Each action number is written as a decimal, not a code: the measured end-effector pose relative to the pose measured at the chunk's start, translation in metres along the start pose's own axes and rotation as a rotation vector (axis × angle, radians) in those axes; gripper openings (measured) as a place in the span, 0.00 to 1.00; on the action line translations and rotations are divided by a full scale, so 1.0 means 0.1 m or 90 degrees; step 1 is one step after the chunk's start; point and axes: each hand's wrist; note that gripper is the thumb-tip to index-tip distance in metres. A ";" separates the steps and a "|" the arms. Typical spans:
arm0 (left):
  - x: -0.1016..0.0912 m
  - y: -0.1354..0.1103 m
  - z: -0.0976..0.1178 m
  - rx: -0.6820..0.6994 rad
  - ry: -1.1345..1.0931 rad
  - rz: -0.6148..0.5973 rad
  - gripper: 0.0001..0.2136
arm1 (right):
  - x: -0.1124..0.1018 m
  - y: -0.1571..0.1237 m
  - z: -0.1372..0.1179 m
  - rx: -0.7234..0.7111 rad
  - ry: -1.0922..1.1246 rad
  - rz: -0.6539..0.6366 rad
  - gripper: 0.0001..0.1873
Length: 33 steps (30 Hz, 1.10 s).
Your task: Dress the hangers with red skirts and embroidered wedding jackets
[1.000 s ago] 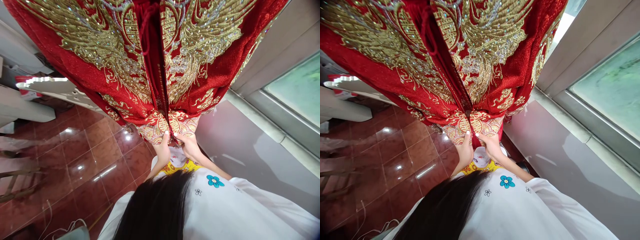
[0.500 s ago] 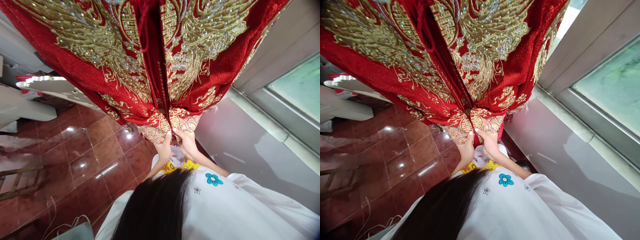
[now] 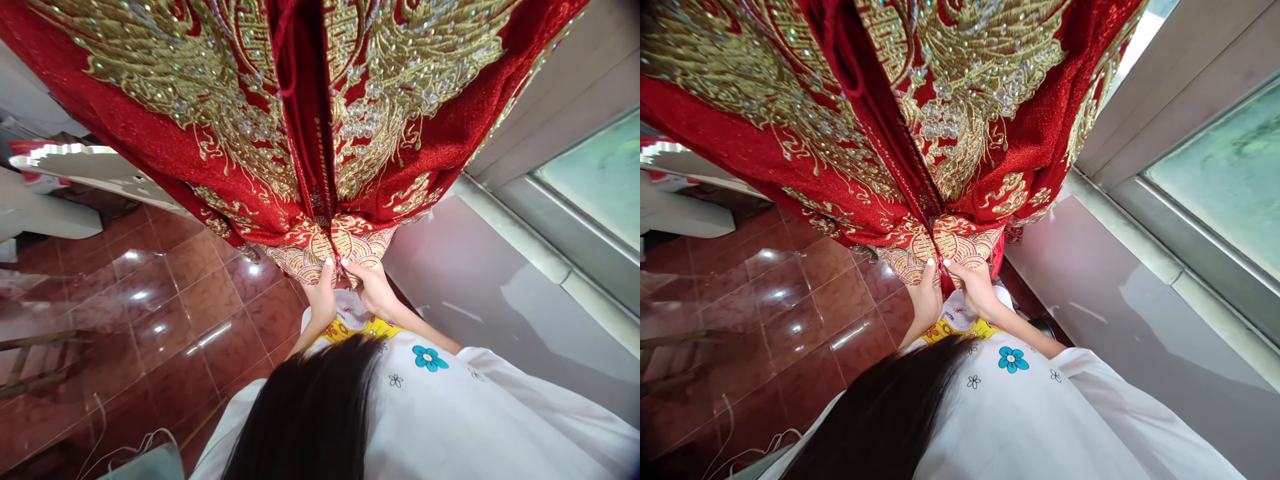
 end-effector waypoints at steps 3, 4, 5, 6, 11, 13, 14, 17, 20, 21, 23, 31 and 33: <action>0.00 0.02 -0.01 0.006 0.005 0.004 0.33 | 0.01 -0.02 -0.04 0.005 -0.003 -0.007 0.19; -0.01 0.03 -0.02 0.009 0.012 0.004 0.33 | 0.02 -0.02 -0.05 0.008 0.002 -0.001 0.19; -0.03 0.04 -0.02 0.014 0.022 0.004 0.33 | 0.03 -0.03 -0.07 0.014 0.007 0.007 0.19; -0.04 0.05 -0.02 0.018 0.032 -0.002 0.32 | 0.04 -0.03 -0.08 0.024 0.011 0.016 0.20; -0.09 0.09 0.05 0.030 0.051 -0.049 0.27 | 0.05 -0.04 -0.14 0.049 -0.002 0.047 0.20; -0.08 0.09 0.09 0.037 0.055 -0.046 0.25 | 0.04 -0.04 -0.16 0.021 -0.017 0.042 0.20; -0.07 0.09 0.09 0.042 0.058 -0.043 0.25 | 0.03 -0.04 -0.16 0.011 -0.021 0.035 0.20; -0.05 0.08 0.09 0.053 0.055 -0.036 0.24 | -0.01 -0.04 -0.17 0.024 -0.018 0.013 0.20; -0.03 0.06 0.07 0.059 0.037 -0.038 0.25 | -0.05 -0.04 -0.17 0.037 -0.031 0.017 0.18; -0.03 0.06 0.06 0.061 0.033 -0.037 0.26 | -0.07 -0.04 -0.17 0.031 -0.043 0.022 0.17; -0.02 0.06 0.06 0.067 0.032 -0.033 0.27 | -0.11 -0.05 -0.16 0.020 -0.074 0.027 0.19; -0.01 0.13 0.06 -0.108 -0.052 -0.085 0.26 | -0.13 -0.06 -0.12 -0.002 0.002 0.037 0.23; -0.06 0.09 0.06 -0.323 -0.094 -0.211 0.29 | -0.12 -0.03 -0.11 -0.043 0.000 0.051 0.22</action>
Point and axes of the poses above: each hand's wrist, its own y-axis towards the middle knuckle, its own x-axis out of the palm, z = x × y, and after that the axes turned 14 degrees about x, right-handed
